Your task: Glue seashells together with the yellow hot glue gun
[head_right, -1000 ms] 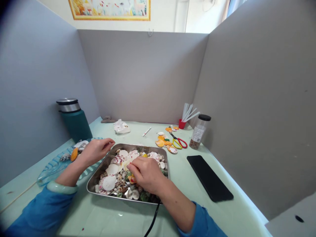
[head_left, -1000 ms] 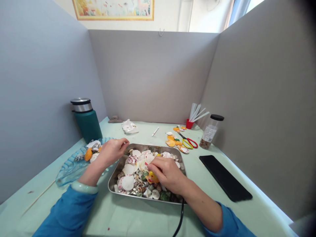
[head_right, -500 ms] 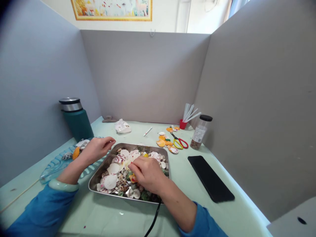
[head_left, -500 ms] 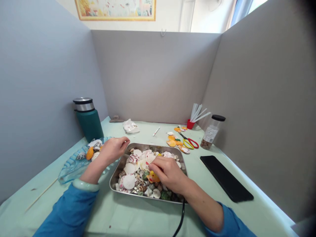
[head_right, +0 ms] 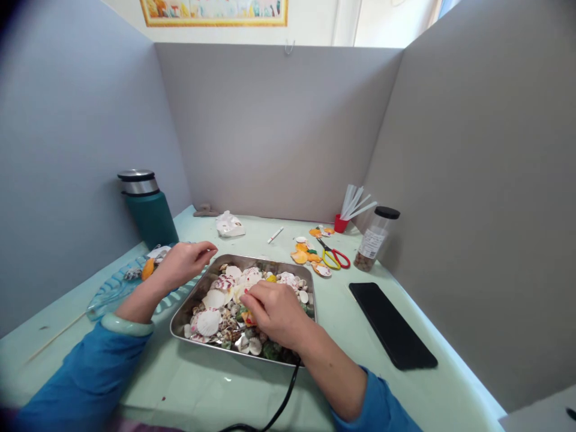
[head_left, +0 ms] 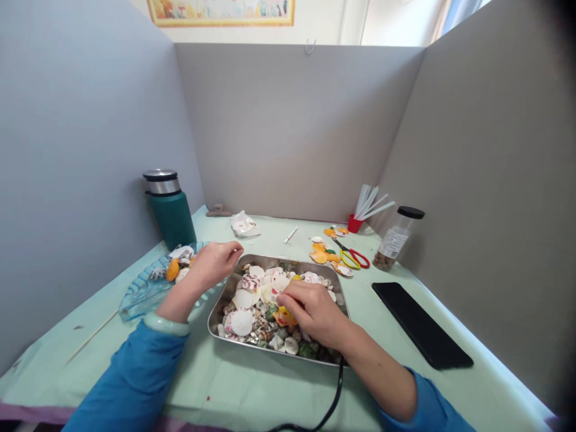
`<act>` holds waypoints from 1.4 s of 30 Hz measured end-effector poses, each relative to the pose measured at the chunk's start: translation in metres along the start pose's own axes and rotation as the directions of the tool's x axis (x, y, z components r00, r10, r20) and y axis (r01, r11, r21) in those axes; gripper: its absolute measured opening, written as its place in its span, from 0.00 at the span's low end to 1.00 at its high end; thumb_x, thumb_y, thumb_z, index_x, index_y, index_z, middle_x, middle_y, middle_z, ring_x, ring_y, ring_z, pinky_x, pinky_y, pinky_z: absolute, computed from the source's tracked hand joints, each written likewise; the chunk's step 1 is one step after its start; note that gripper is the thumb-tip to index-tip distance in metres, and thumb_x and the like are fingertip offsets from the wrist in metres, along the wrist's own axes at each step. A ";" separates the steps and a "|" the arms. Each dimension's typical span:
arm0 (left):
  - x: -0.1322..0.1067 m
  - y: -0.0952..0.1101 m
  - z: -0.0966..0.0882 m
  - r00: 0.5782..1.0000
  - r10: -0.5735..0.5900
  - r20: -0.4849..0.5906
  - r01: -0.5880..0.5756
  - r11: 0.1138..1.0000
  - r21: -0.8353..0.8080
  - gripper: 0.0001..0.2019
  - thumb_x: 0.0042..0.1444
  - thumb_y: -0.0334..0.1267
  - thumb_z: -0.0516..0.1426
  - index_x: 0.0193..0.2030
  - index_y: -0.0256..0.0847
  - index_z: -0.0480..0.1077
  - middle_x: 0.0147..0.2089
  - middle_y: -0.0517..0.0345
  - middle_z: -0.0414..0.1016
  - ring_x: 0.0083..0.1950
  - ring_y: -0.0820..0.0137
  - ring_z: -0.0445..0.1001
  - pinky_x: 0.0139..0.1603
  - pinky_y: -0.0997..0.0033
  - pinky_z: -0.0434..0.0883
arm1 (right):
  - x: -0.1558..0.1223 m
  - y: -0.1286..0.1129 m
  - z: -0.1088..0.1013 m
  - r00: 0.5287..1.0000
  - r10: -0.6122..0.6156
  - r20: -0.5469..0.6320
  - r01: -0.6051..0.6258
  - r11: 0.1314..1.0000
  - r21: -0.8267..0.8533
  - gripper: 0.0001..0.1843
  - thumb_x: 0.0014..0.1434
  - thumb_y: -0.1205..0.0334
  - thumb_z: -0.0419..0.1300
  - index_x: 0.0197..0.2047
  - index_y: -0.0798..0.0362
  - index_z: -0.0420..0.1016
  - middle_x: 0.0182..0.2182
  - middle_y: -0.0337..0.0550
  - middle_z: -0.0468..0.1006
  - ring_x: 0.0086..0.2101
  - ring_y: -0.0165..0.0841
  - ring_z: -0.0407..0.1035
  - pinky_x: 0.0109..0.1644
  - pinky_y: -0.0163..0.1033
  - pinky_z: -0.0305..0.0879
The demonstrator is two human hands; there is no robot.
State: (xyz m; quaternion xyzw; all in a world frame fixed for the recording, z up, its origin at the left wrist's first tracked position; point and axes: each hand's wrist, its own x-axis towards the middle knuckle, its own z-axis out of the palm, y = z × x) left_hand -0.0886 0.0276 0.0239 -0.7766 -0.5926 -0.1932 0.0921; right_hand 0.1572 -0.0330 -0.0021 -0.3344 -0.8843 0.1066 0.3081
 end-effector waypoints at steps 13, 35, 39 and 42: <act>-0.004 0.003 -0.002 0.999 0.031 -0.007 -0.030 0.994 0.106 0.17 0.60 0.44 0.44 0.42 0.43 0.72 0.35 0.52 0.78 0.35 0.65 0.74 0.34 0.71 0.63 | 0.001 -0.001 -0.001 1.000 0.020 -0.021 -0.020 1.000 0.015 0.18 0.65 0.60 0.46 0.26 0.54 0.68 0.24 0.40 0.70 0.27 0.28 0.62 0.34 0.34 0.55; -0.005 0.008 0.003 0.998 -0.024 0.061 0.018 0.995 0.101 0.16 0.59 0.42 0.46 0.42 0.40 0.72 0.37 0.49 0.77 0.39 0.65 0.74 0.38 0.70 0.64 | 0.001 0.004 0.000 0.862 0.299 -0.409 -0.217 0.948 0.234 0.16 0.64 0.56 0.46 0.36 0.53 0.71 0.29 0.41 0.73 0.30 0.30 0.67 0.37 0.35 0.61; -0.005 0.009 0.004 0.997 -0.015 0.081 0.001 0.987 0.160 0.16 0.59 0.41 0.45 0.43 0.40 0.71 0.40 0.47 0.77 0.40 0.61 0.74 0.36 0.68 0.64 | 0.003 0.010 -0.009 0.844 0.250 -0.474 -0.246 0.967 0.072 0.14 0.64 0.57 0.46 0.42 0.53 0.69 0.31 0.43 0.74 0.32 0.32 0.67 0.39 0.37 0.60; -0.006 0.010 0.008 0.989 -0.073 0.125 0.047 0.978 0.203 0.17 0.59 0.42 0.46 0.47 0.39 0.69 0.40 0.44 0.76 0.40 0.59 0.75 0.37 0.66 0.65 | -0.003 0.014 -0.024 0.933 0.160 -0.322 -0.243 0.941 -0.235 0.12 0.60 0.55 0.52 0.37 0.53 0.71 0.32 0.45 0.73 0.35 0.35 0.66 0.40 0.40 0.58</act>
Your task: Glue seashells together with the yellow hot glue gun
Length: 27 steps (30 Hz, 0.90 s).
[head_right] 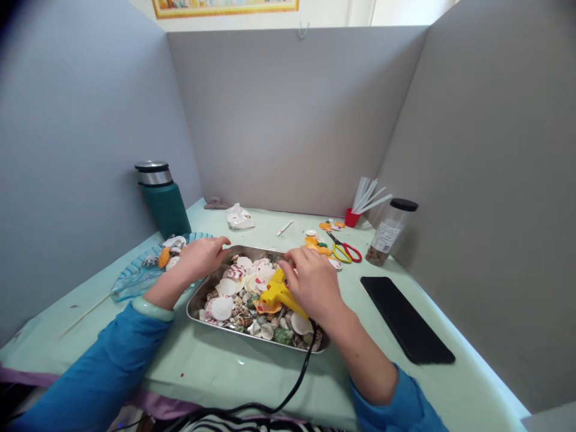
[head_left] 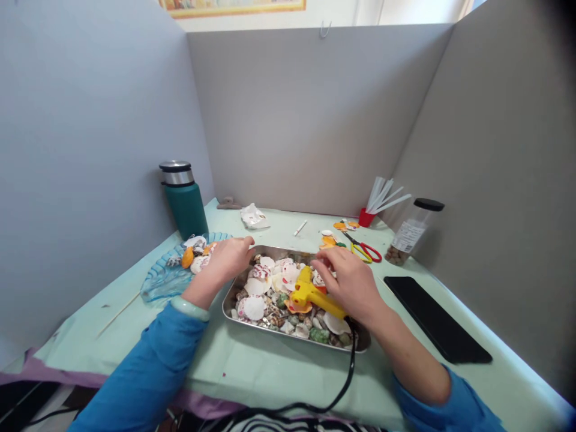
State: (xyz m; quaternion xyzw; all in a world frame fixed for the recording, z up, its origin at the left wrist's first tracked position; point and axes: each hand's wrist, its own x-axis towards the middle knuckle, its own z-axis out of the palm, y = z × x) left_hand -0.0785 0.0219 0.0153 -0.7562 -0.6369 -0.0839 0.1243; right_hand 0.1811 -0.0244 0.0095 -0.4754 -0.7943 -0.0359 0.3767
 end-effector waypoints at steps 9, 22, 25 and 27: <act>-0.002 0.007 0.009 0.993 -0.013 0.119 0.005 0.998 0.067 0.17 0.57 0.36 0.44 0.50 0.33 0.64 0.34 0.40 0.75 0.36 0.57 0.75 0.34 0.65 0.66 | -0.030 0.015 0.000 0.963 -0.056 0.264 0.064 0.998 -0.025 0.17 0.54 0.48 0.59 0.40 0.51 0.71 0.38 0.46 0.72 0.39 0.37 0.64 0.42 0.41 0.58; -0.007 0.010 0.001 0.983 -0.009 0.182 -0.009 0.995 0.099 0.17 0.52 0.29 0.44 0.47 0.31 0.64 0.33 0.38 0.75 0.36 0.55 0.75 0.31 0.66 0.66 | -0.017 0.040 0.011 0.991 0.110 -0.072 -0.098 0.983 0.153 0.17 0.64 0.57 0.46 0.31 0.54 0.71 0.31 0.45 0.72 0.36 0.33 0.65 0.42 0.38 0.58; -0.006 0.009 0.004 0.983 -0.002 0.181 -0.018 0.994 0.108 0.17 0.52 0.29 0.44 0.47 0.31 0.64 0.33 0.38 0.75 0.36 0.55 0.75 0.31 0.65 0.66 | -0.016 0.050 0.014 0.980 0.161 -0.118 -0.147 0.982 0.115 0.15 0.63 0.57 0.48 0.33 0.54 0.72 0.33 0.45 0.73 0.37 0.35 0.65 0.43 0.39 0.59; -0.007 0.009 0.004 0.985 -0.022 0.172 0.002 0.994 0.113 0.16 0.53 0.31 0.44 0.46 0.32 0.65 0.33 0.39 0.75 0.37 0.55 0.75 0.31 0.65 0.66 | -0.015 0.053 0.012 0.976 0.184 -0.113 -0.174 0.981 0.089 0.13 0.62 0.57 0.49 0.35 0.54 0.72 0.34 0.45 0.73 0.37 0.35 0.66 0.42 0.39 0.59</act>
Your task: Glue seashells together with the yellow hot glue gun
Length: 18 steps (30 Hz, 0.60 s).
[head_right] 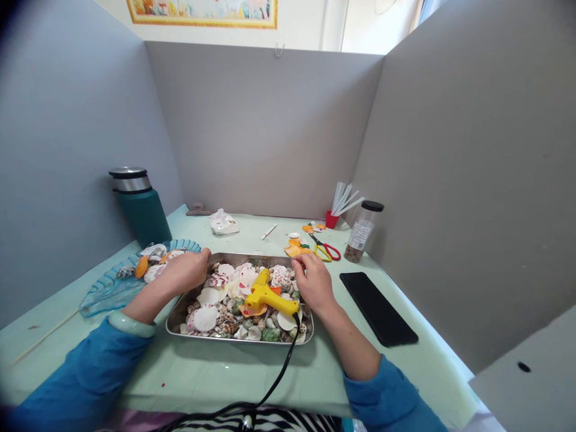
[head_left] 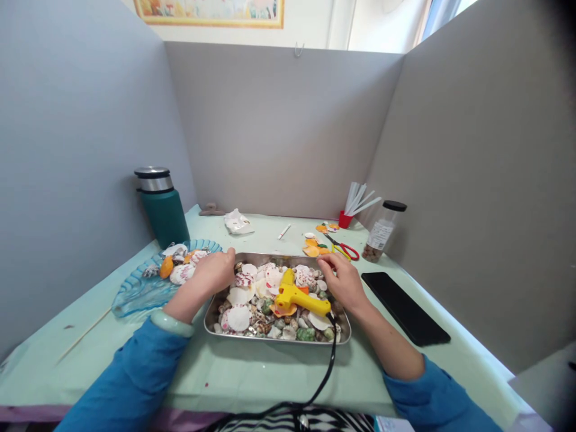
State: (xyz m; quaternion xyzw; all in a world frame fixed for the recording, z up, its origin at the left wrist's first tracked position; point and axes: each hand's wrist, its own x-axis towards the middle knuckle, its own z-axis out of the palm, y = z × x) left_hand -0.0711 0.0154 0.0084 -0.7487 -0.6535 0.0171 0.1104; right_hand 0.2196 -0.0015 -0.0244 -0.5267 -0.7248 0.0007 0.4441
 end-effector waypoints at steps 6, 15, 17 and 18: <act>-0.003 0.000 -0.005 0.972 -0.075 -0.220 0.070 0.997 -0.034 0.16 0.59 0.39 0.44 0.42 0.35 0.69 0.38 0.42 0.75 0.39 0.54 0.75 0.36 0.62 0.67 | -0.005 -0.033 -0.025 0.916 -0.142 0.375 0.178 0.982 -0.064 0.15 0.59 0.50 0.53 0.31 0.52 0.71 0.31 0.42 0.74 0.34 0.33 0.66 0.39 0.38 0.57; 0.000 0.015 0.000 0.932 0.231 -0.280 -0.319 0.891 -0.324 0.14 0.58 0.39 0.48 0.48 0.42 0.68 0.42 0.51 0.75 0.42 0.66 0.73 0.41 0.71 0.66 | -0.016 -0.045 -0.022 0.837 -0.052 0.545 0.101 0.993 -0.060 0.13 0.54 0.54 0.58 0.43 0.49 0.70 0.34 0.43 0.75 0.34 0.35 0.67 0.36 0.38 0.57; -0.001 0.015 0.000 0.927 0.247 -0.283 -0.339 0.874 -0.348 0.14 0.58 0.38 0.48 0.48 0.42 0.68 0.42 0.51 0.75 0.41 0.66 0.73 0.41 0.71 0.66 | -0.011 -0.039 -0.025 0.869 0.001 0.494 -0.092 0.983 0.159 0.17 0.56 0.51 0.56 0.47 0.49 0.68 0.35 0.42 0.74 0.33 0.33 0.67 0.36 0.37 0.59; -0.001 0.016 -0.001 0.925 0.250 -0.285 -0.344 0.868 -0.357 0.14 0.58 0.38 0.48 0.48 0.42 0.68 0.42 0.51 0.75 0.41 0.67 0.73 0.40 0.71 0.66 | -0.008 -0.038 -0.027 0.887 0.050 0.459 -0.199 0.938 0.283 0.19 0.55 0.49 0.56 0.47 0.50 0.67 0.33 0.41 0.73 0.32 0.32 0.66 0.34 0.37 0.60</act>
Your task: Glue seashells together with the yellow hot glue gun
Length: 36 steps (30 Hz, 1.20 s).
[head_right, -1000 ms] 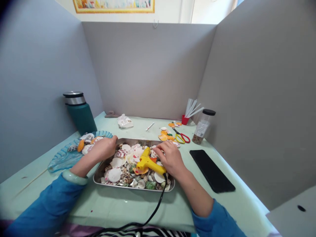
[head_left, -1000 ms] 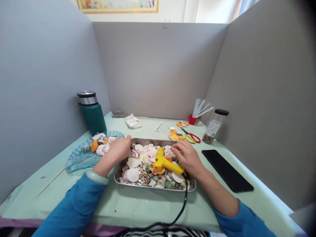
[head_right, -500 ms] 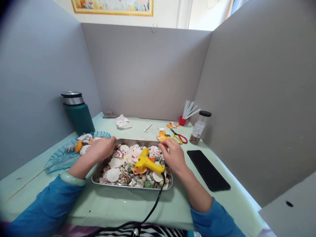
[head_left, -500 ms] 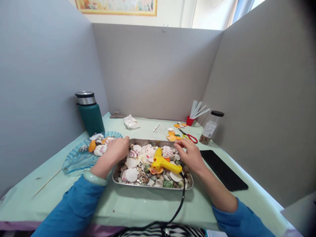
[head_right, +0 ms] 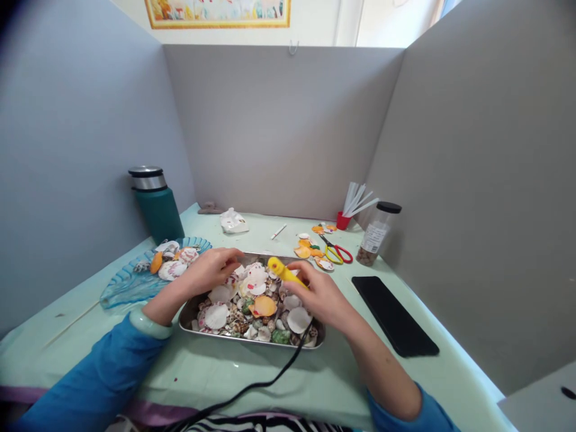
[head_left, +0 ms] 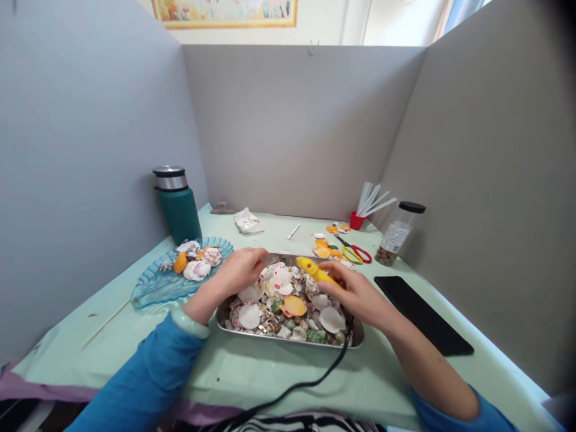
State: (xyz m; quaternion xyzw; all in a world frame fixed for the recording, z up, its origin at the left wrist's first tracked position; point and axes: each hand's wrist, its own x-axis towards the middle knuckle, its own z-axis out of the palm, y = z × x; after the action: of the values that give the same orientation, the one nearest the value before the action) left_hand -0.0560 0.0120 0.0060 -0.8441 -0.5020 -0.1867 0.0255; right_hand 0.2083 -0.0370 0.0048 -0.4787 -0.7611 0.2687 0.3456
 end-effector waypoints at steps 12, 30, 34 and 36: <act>-0.011 0.028 -0.017 0.991 0.122 0.059 -0.103 0.963 -0.249 0.13 0.57 0.37 0.49 0.46 0.40 0.69 0.37 0.55 0.77 0.35 0.72 0.73 0.36 0.75 0.65 | 0.018 -0.009 0.015 0.988 0.134 0.074 -0.127 0.443 0.887 0.19 0.52 0.55 0.63 0.44 0.53 0.66 0.20 0.30 0.54 0.19 0.21 0.47 0.17 0.26 0.45; 0.062 0.070 0.003 0.919 0.086 0.384 -0.171 0.966 0.193 0.13 0.49 0.32 0.53 0.40 0.42 0.75 0.37 0.47 0.78 0.38 0.60 0.75 0.37 0.68 0.69 | 0.026 0.003 0.012 0.993 0.092 -0.069 0.013 0.510 0.860 0.17 0.53 0.54 0.62 0.42 0.54 0.67 0.17 0.28 0.54 0.17 0.20 0.49 0.18 0.28 0.48; 0.067 0.082 0.014 0.910 0.038 0.413 -0.133 0.970 0.205 0.12 0.49 0.33 0.54 0.38 0.37 0.76 0.38 0.41 0.77 0.38 0.56 0.76 0.37 0.63 0.70 | 0.025 0.003 0.013 0.990 0.112 -0.089 0.021 0.500 0.866 0.17 0.52 0.53 0.62 0.41 0.53 0.67 0.17 0.28 0.55 0.17 0.21 0.49 0.18 0.28 0.48; 0.066 0.086 0.019 0.912 0.022 0.410 -0.119 0.970 0.214 0.11 0.48 0.31 0.54 0.36 0.35 0.76 0.37 0.39 0.77 0.38 0.55 0.76 0.37 0.62 0.71 | 0.024 0.003 0.013 0.988 0.114 -0.100 0.027 0.515 0.857 0.18 0.52 0.53 0.62 0.42 0.53 0.67 0.17 0.28 0.56 0.17 0.21 0.49 0.18 0.28 0.49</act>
State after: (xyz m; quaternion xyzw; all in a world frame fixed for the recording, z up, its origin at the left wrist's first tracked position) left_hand 0.0517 0.0291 0.0235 -0.8731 -0.4838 0.0535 0.0273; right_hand 0.1925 -0.0153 0.0013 -0.2837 -0.4913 0.5814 0.5832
